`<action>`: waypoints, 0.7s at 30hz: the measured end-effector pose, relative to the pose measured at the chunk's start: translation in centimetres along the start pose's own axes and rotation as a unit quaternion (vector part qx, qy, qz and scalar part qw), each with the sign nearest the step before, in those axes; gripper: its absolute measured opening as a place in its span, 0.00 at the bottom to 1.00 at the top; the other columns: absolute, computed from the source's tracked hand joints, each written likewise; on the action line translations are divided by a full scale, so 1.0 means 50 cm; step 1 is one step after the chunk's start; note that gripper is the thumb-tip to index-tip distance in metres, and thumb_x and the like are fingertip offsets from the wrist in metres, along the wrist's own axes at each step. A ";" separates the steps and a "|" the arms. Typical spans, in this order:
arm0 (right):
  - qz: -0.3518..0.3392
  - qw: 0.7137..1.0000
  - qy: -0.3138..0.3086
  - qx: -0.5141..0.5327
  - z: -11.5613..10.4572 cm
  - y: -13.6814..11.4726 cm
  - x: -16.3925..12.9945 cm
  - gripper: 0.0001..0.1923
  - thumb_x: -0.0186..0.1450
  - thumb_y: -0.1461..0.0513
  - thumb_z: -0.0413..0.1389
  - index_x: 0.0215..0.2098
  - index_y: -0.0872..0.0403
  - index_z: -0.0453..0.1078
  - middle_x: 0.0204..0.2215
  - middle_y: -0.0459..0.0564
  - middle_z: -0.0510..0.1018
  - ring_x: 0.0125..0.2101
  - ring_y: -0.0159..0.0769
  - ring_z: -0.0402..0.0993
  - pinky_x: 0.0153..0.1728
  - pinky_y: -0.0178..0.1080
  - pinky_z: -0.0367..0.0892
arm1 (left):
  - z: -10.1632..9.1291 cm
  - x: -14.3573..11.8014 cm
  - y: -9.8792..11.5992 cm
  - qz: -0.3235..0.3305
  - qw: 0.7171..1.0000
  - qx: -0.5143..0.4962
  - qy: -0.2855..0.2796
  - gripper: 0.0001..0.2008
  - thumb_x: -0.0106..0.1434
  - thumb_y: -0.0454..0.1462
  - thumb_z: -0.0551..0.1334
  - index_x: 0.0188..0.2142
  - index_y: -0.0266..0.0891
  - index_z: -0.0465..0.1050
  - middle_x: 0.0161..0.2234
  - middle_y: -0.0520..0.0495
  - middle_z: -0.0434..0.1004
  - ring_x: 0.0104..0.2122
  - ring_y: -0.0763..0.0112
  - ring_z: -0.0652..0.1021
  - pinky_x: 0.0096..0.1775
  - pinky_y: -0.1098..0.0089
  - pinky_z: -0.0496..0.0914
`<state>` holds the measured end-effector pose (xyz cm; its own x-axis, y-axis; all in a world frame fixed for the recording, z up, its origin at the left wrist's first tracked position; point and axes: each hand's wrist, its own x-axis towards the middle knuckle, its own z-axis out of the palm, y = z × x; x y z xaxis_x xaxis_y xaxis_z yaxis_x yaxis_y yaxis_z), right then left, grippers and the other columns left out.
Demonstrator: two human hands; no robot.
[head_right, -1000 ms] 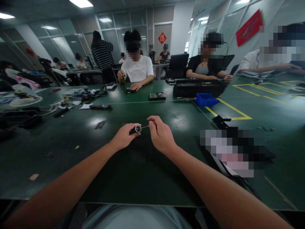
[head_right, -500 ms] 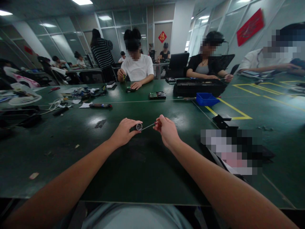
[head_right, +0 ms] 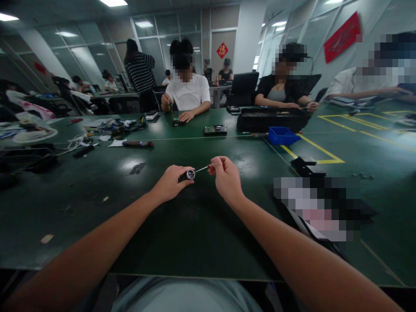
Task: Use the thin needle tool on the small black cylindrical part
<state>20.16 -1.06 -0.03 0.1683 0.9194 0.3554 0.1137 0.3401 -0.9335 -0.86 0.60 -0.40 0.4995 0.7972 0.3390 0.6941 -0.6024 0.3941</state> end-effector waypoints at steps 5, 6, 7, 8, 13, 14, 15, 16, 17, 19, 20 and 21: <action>-0.044 0.987 -0.013 -0.154 -0.008 -0.045 -0.012 0.16 0.69 0.50 0.53 0.31 0.52 0.70 0.22 0.46 0.75 0.23 0.34 0.70 0.28 0.39 0.63 | 0.003 -0.002 -0.003 -0.002 1.000 -0.008 0.000 0.18 0.65 0.43 0.66 0.53 0.44 0.73 0.48 0.46 0.79 0.49 0.58 0.75 0.56 0.53 0.63; -0.053 0.981 -0.011 -0.185 -0.009 -0.052 -0.015 0.17 0.68 0.49 0.55 0.28 0.52 0.70 0.20 0.45 0.74 0.21 0.33 0.68 0.26 0.38 0.61 | 0.003 -0.003 -0.003 -0.003 1.000 -0.009 0.002 0.18 0.64 0.43 0.66 0.53 0.43 0.73 0.48 0.46 0.79 0.48 0.58 0.75 0.55 0.54 0.63; -0.066 0.976 -0.006 -0.207 -0.010 -0.057 -0.017 0.18 0.67 0.49 0.56 0.27 0.51 0.69 0.19 0.44 0.73 0.20 0.32 0.67 0.26 0.38 0.60 | 0.003 -0.003 -0.003 -0.004 1.000 -0.010 0.005 0.19 0.64 0.43 0.66 0.53 0.43 0.73 0.47 0.46 0.79 0.47 0.58 0.76 0.54 0.54 0.64; -0.081 0.972 -0.008 -0.220 -0.011 -0.060 -0.019 0.17 0.67 0.49 0.56 0.27 0.51 0.69 0.19 0.44 0.73 0.20 0.33 0.67 0.25 0.38 0.59 | 0.003 -0.003 -0.004 -0.005 1.000 -0.011 0.008 0.19 0.64 0.43 0.67 0.53 0.43 0.73 0.46 0.46 0.79 0.47 0.58 0.76 0.53 0.54 0.64; -0.147 0.967 -0.064 -0.198 -0.009 -0.054 -0.025 0.07 0.69 0.58 0.51 0.39 0.51 0.70 0.29 0.48 0.79 0.30 0.37 0.75 0.32 0.39 0.64 | 0.003 -0.005 -0.005 -0.004 1.000 -0.011 0.007 0.18 0.65 0.42 0.66 0.53 0.43 0.73 0.46 0.46 0.79 0.46 0.59 0.76 0.53 0.54 0.65; -0.146 0.968 -0.071 -0.190 -0.009 -0.052 -0.025 0.07 0.69 0.59 0.50 0.39 0.51 0.69 0.30 0.48 0.79 0.31 0.37 0.76 0.32 0.39 0.65 | 0.003 -0.005 -0.006 -0.004 1.000 -0.012 0.006 0.18 0.65 0.42 0.66 0.53 0.43 0.73 0.46 0.46 0.79 0.47 0.59 0.76 0.53 0.54 0.64; -0.140 0.969 -0.074 -0.188 -0.009 -0.052 -0.026 0.07 0.70 0.59 0.50 0.39 0.51 0.69 0.29 0.47 0.78 0.30 0.37 0.75 0.31 0.39 0.64 | 0.004 -0.005 -0.005 -0.003 1.000 -0.012 0.005 0.18 0.65 0.42 0.66 0.53 0.43 0.73 0.47 0.46 0.79 0.47 0.59 0.76 0.54 0.54 0.64; -0.131 0.970 -0.075 -0.191 -0.009 -0.052 -0.026 0.08 0.70 0.58 0.50 0.37 0.51 0.69 0.27 0.46 0.77 0.28 0.36 0.74 0.30 0.38 0.63 | 0.004 -0.005 -0.005 -0.001 1.000 -0.012 0.003 0.18 0.65 0.42 0.66 0.53 0.43 0.73 0.47 0.46 0.79 0.47 0.59 0.76 0.54 0.53 0.64; -0.124 0.969 -0.073 -0.201 -0.010 -0.054 -0.026 0.10 0.71 0.57 0.49 0.35 0.51 0.69 0.24 0.45 0.75 0.25 0.35 0.72 0.28 0.38 0.62 | 0.005 -0.005 -0.005 0.002 1.000 -0.012 0.000 0.18 0.65 0.42 0.66 0.53 0.43 0.73 0.48 0.46 0.79 0.48 0.59 0.76 0.55 0.53 0.64; -0.117 0.964 -0.066 -0.228 -0.011 -0.057 -0.027 0.14 0.71 0.54 0.48 0.32 0.50 0.68 0.21 0.44 0.72 0.23 0.34 0.69 0.26 0.38 0.59 | 0.006 -0.005 -0.004 0.007 1.000 -0.010 -0.005 0.18 0.65 0.42 0.66 0.53 0.44 0.73 0.49 0.46 0.79 0.49 0.59 0.75 0.56 0.52 0.63; -0.118 0.962 -0.063 -0.237 -0.011 -0.058 -0.027 0.14 0.71 0.54 0.48 0.32 0.50 0.68 0.22 0.44 0.72 0.23 0.34 0.69 0.27 0.38 0.59 | 0.006 -0.005 -0.004 0.008 1.000 -0.009 -0.007 0.18 0.65 0.42 0.66 0.53 0.44 0.73 0.49 0.46 0.79 0.49 0.58 0.75 0.56 0.52 0.62; -0.121 0.962 -0.061 -0.237 -0.011 -0.057 -0.027 0.12 0.71 0.55 0.48 0.34 0.50 0.68 0.23 0.45 0.73 0.24 0.35 0.70 0.28 0.39 0.60 | 0.006 -0.005 -0.004 0.007 1.000 -0.010 -0.008 0.18 0.64 0.42 0.66 0.53 0.44 0.73 0.49 0.46 0.79 0.50 0.58 0.75 0.56 0.52 0.63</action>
<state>20.13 -3.40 2.17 -0.0323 0.8510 0.5241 0.5732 0.4453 -0.6878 -0.96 0.52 -0.83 0.5176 0.7885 0.3321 0.6765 -0.6148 0.4054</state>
